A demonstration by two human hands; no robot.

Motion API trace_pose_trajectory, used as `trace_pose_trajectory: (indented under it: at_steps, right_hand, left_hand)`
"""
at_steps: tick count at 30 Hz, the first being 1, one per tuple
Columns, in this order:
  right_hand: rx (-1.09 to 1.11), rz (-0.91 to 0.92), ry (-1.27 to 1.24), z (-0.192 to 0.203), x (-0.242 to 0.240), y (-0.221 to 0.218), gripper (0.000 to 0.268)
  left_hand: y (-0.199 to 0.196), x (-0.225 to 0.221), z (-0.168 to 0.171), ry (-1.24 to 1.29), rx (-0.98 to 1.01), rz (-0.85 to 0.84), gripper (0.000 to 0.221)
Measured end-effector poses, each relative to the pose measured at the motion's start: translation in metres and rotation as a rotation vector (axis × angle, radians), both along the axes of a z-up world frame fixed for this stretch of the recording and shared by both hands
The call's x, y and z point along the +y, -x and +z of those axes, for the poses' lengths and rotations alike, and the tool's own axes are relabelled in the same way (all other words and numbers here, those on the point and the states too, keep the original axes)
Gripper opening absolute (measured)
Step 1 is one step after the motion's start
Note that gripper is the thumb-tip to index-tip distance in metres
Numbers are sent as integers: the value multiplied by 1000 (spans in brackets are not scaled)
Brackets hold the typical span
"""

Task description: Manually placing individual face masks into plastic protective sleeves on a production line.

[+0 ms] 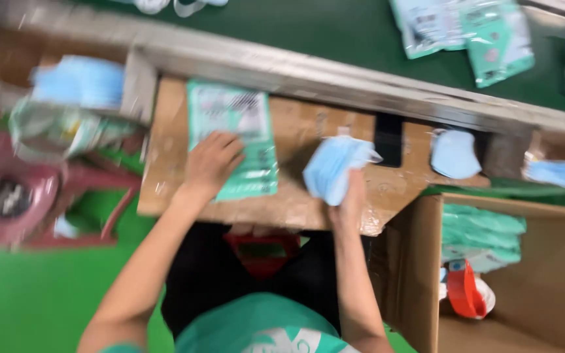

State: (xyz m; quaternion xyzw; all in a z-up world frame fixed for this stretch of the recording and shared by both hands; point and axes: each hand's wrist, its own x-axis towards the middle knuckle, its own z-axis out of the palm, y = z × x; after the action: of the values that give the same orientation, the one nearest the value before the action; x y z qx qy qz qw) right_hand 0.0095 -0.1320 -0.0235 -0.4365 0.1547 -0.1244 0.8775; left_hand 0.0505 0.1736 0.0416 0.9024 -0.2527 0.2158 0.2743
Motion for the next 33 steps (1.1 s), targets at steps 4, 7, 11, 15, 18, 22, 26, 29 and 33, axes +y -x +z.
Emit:
trace_pose_trajectory:
  at_steps: [4,7,11,15,18,22,26,29,33]
  right_hand:
    - [34,207,-11,16,39,-19,41]
    - [234,417,203,84,79,-27,41]
    - [32,470,419,57,99,-34,39]
    - [-208,320,479,83,95,-35,46]
    - [-72,419,409,99,83,-26,35]
    - [-70,557,634,96,72,-11,19]
    - [-164,310,1137,121,82,5,18]
    - [61,214,1221,127,84,5,20]
    - [-84,95,908,113,69,9,29]
  left_hand:
    - [-13,10,0,-188,49,-19,15]
    - [-19,5,12,-158,57,-67,26]
    - [-13,-2,44,-7,-49,-151,35]
    - [0,-8,40,139,-133,-2,31]
    - [10,-15,37,205,-139,10,28]
    - [11,-22,50,243,-119,-17,22]
    - [15,-33,59,158,-159,78,16]
    - [30,-55,64,241,-224,0,18]
    - [53,-64,68,286,11,-84,24]
